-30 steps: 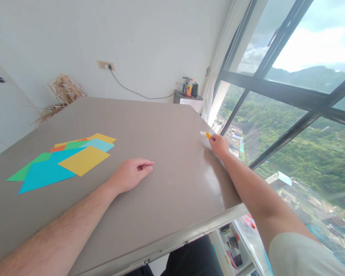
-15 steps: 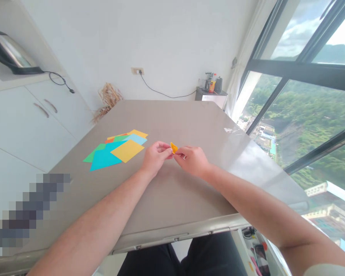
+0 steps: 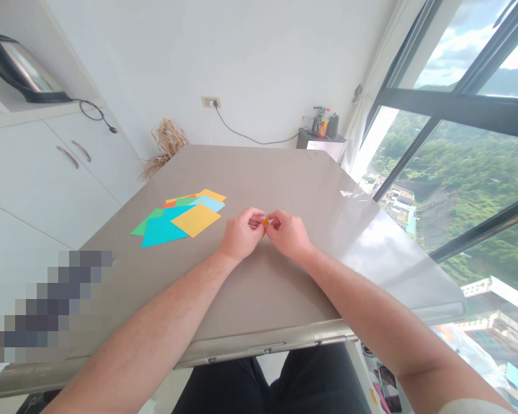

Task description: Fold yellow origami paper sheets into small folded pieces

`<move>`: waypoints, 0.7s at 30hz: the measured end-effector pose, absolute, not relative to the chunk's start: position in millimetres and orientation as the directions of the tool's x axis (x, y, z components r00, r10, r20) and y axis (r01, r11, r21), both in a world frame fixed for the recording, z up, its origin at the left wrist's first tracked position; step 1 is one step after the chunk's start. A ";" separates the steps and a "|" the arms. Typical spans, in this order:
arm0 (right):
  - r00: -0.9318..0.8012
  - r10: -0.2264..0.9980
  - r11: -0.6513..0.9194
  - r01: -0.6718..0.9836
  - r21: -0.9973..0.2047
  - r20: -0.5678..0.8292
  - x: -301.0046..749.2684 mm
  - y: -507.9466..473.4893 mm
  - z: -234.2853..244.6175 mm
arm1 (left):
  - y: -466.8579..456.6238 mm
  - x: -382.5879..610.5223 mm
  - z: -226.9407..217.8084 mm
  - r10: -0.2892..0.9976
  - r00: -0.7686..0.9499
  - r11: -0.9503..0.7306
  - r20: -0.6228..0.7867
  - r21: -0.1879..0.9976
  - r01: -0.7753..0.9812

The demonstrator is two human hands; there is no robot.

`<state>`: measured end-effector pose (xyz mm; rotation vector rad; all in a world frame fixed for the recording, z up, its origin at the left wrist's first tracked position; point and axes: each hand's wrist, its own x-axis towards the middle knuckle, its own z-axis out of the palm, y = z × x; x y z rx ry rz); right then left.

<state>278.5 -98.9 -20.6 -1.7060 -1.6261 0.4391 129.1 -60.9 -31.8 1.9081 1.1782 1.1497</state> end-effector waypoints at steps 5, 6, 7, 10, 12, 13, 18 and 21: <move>0.155 0.963 0.046 0.712 -0.701 0.220 275.4 -98.9 -21.8 | -62.3 129.9 -29.9 0.916 0.178 -0.401 0.361 0.796 0.454; 0.156 0.962 0.045 0.717 -0.696 0.223 274.6 -98.8 -22.0 | -62.6 130.3 -30.1 0.916 0.167 -0.400 0.365 0.790 0.465; 0.158 0.961 0.044 0.722 -0.691 0.227 273.9 -98.8 -22.1 | -62.9 130.8 -30.3 0.916 0.158 -0.398 0.369 0.785 0.475; 0.166 0.959 0.037 0.728 -0.685 0.229 272.1 -99.3 -21.6 | -64.6 132.6 -30.2 0.915 0.141 -0.397 0.379 0.773 0.495; 0.170 0.958 0.034 0.729 -0.684 0.230 271.4 -99.5 -21.1 | -65.4 133.2 -29.7 0.913 0.137 -0.399 0.384 0.768 0.501; 0.172 0.958 0.034 0.729 -0.684 0.230 271.2 -99.5 -21.2 | -65.3 133.3 -29.7 0.913 0.137 -0.399 0.384 0.769 0.500; 0.152 0.936 0.074 0.797 -0.599 0.318 274.8 -97.2 -27.6 | -57.7 132.9 -36.0 0.927 0.148 -0.376 0.346 0.841 0.389; 0.066 0.881 0.190 0.859 -0.476 0.469 279.7 -97.9 -33.7 | -54.1 134.8 -41.2 0.945 0.156 -0.319 0.288 0.916 0.242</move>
